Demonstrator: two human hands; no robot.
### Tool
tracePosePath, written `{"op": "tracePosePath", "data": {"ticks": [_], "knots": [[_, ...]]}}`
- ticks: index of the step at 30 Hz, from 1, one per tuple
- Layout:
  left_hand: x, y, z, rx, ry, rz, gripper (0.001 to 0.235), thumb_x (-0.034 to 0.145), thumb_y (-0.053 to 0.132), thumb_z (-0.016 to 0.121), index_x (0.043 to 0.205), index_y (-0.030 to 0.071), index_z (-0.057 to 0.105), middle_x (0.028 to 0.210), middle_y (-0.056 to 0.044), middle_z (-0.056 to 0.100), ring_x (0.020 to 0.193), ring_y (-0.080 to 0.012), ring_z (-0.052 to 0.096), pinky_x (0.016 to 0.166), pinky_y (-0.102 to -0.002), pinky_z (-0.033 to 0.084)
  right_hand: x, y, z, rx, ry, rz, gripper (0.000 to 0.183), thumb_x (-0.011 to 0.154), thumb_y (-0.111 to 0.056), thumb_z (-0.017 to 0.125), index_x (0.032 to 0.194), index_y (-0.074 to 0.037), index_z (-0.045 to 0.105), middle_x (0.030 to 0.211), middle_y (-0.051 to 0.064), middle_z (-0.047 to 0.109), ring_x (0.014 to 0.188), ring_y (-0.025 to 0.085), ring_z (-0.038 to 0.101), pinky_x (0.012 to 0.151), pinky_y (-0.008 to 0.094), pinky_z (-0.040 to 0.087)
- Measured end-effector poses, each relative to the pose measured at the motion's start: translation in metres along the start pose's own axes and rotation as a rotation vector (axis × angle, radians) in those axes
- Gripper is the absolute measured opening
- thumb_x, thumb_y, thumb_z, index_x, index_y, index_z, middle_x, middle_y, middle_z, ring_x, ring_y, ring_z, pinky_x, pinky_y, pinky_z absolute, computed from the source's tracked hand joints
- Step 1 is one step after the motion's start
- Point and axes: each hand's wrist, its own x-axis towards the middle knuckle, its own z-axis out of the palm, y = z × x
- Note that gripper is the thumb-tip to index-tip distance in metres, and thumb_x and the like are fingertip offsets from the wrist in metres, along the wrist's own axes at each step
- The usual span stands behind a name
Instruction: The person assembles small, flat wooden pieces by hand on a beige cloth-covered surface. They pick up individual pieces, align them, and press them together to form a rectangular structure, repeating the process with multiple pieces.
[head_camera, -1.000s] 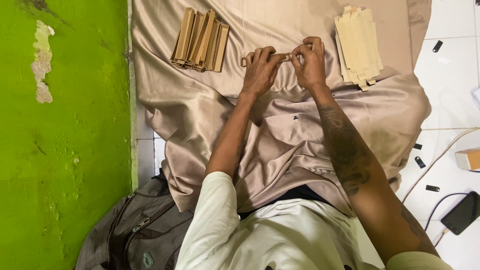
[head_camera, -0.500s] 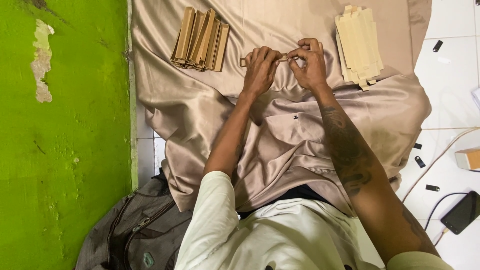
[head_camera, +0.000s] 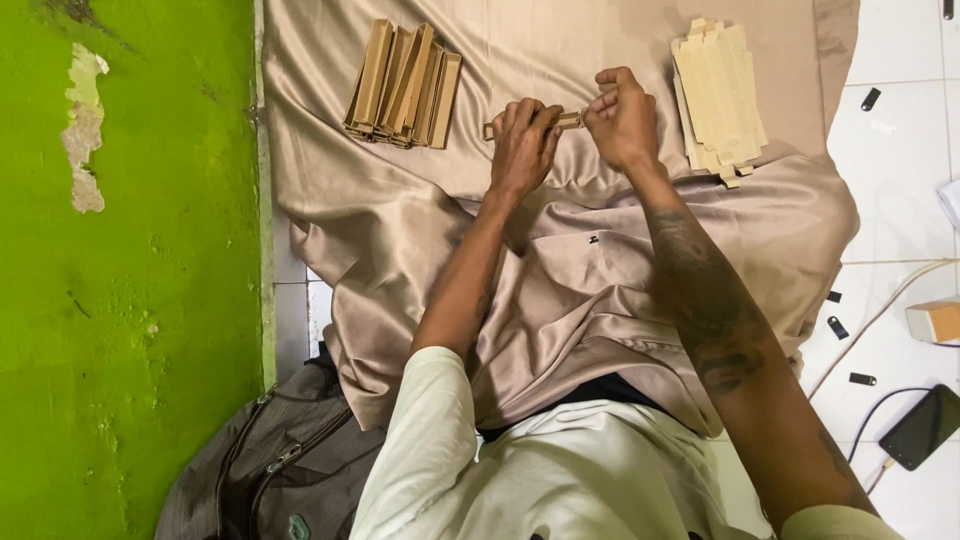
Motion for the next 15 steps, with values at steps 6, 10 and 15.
{"op": "tracePosePath", "data": {"ticks": [6,10,15], "knots": [[0.000,0.002,-0.002,-0.008,0.025,0.012,0.025,0.103,0.030,0.053,0.121,0.016,0.064,0.108,-0.007,0.054,0.100,-0.0293,0.050,0.088,-0.049,0.041,0.001,-0.028,0.014,0.028,-0.128,0.033,0.040,0.091,0.003,0.066,0.130,-0.002,0.060,0.104,0.013,0.074,0.090,0.023,0.075,0.076,0.032,0.065],[0.000,-0.001,0.001,-0.021,0.042,0.020,0.026,0.103,0.029,0.052,0.122,0.016,0.064,0.108,-0.007,0.055,0.100,-0.0288,0.050,0.086,-0.047,0.040,0.011,-0.025,0.007,0.253,-0.139,0.197,0.027,0.093,0.013,0.058,0.113,-0.006,0.059,0.101,0.007,0.062,0.078,0.013,0.066,0.056,0.020,0.062],[0.002,0.000,0.000,-0.028,0.024,0.023,0.025,0.100,0.026,0.056,0.121,0.015,0.063,0.109,-0.006,0.055,0.099,-0.0282,0.050,0.085,-0.047,0.040,0.008,-0.022,-0.011,0.044,-0.113,0.367,0.016,0.095,-0.003,0.072,0.089,-0.018,0.073,0.104,0.001,0.077,0.104,0.016,0.076,0.099,0.032,0.064]]}}
